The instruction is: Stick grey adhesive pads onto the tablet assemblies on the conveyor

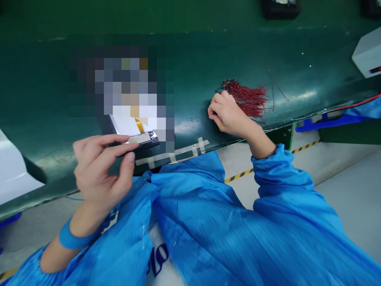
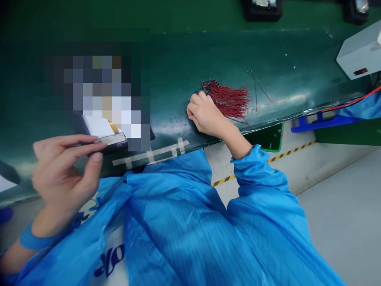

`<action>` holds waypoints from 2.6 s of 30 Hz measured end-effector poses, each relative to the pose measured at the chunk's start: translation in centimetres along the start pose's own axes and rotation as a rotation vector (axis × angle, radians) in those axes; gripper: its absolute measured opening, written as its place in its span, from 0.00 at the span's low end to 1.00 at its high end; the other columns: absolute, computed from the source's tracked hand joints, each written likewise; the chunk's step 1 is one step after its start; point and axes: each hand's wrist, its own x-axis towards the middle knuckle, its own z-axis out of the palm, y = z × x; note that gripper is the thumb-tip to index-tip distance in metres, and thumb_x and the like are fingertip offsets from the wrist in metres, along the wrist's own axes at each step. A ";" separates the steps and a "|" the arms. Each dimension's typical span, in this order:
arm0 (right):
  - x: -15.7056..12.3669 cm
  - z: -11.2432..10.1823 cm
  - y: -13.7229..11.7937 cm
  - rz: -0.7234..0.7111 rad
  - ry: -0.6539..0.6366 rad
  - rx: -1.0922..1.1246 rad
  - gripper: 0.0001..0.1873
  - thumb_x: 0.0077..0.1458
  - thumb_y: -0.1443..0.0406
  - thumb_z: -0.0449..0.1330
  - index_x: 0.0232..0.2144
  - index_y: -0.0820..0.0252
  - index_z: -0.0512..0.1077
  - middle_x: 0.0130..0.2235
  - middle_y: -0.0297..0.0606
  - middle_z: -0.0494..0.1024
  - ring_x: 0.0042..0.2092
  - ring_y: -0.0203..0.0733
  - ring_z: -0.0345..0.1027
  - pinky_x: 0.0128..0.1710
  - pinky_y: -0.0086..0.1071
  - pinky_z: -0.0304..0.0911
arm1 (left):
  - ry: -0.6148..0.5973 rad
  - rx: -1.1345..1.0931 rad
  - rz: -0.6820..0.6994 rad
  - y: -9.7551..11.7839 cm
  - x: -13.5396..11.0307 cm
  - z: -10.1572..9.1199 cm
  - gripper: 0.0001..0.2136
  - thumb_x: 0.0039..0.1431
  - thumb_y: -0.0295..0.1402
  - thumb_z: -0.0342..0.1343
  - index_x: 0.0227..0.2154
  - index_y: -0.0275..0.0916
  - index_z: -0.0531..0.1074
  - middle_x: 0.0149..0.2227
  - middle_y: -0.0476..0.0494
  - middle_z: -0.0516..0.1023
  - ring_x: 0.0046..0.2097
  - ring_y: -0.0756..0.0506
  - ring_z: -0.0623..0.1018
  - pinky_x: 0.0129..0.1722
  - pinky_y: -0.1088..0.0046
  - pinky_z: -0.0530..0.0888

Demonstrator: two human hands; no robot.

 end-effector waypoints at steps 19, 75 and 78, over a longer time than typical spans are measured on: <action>4.2 1.0 -10.7 -0.474 -0.052 0.721 0.04 0.68 0.71 0.56 0.40 0.60 0.70 0.32 0.30 0.71 0.32 0.34 0.62 0.36 0.29 0.55 | -0.125 -0.150 0.065 2.1 3.0 3.1 0.06 0.70 0.28 0.57 0.34 0.41 0.75 0.30 0.49 0.76 0.32 0.46 0.74 0.33 0.67 0.68; 7.0 -0.3 -10.4 -0.393 -0.109 0.234 0.05 0.63 0.69 0.58 0.37 0.58 0.74 0.37 0.39 0.77 0.38 0.43 0.63 0.39 0.36 0.48 | 0.010 0.194 0.172 -2.2 -1.5 4.8 0.16 0.72 0.27 0.52 0.54 0.53 0.77 0.71 0.47 0.68 0.70 0.36 0.66 0.66 0.46 0.70; 7.2 -0.2 -10.0 -0.390 -0.073 0.223 0.05 0.66 0.68 0.58 0.37 0.58 0.74 0.39 0.41 0.78 0.41 0.45 0.65 0.40 0.37 0.50 | 0.033 0.183 0.140 -2.3 -2.2 4.3 0.20 0.71 0.27 0.54 0.58 0.57 0.77 0.70 0.45 0.71 0.68 0.35 0.69 0.65 0.46 0.70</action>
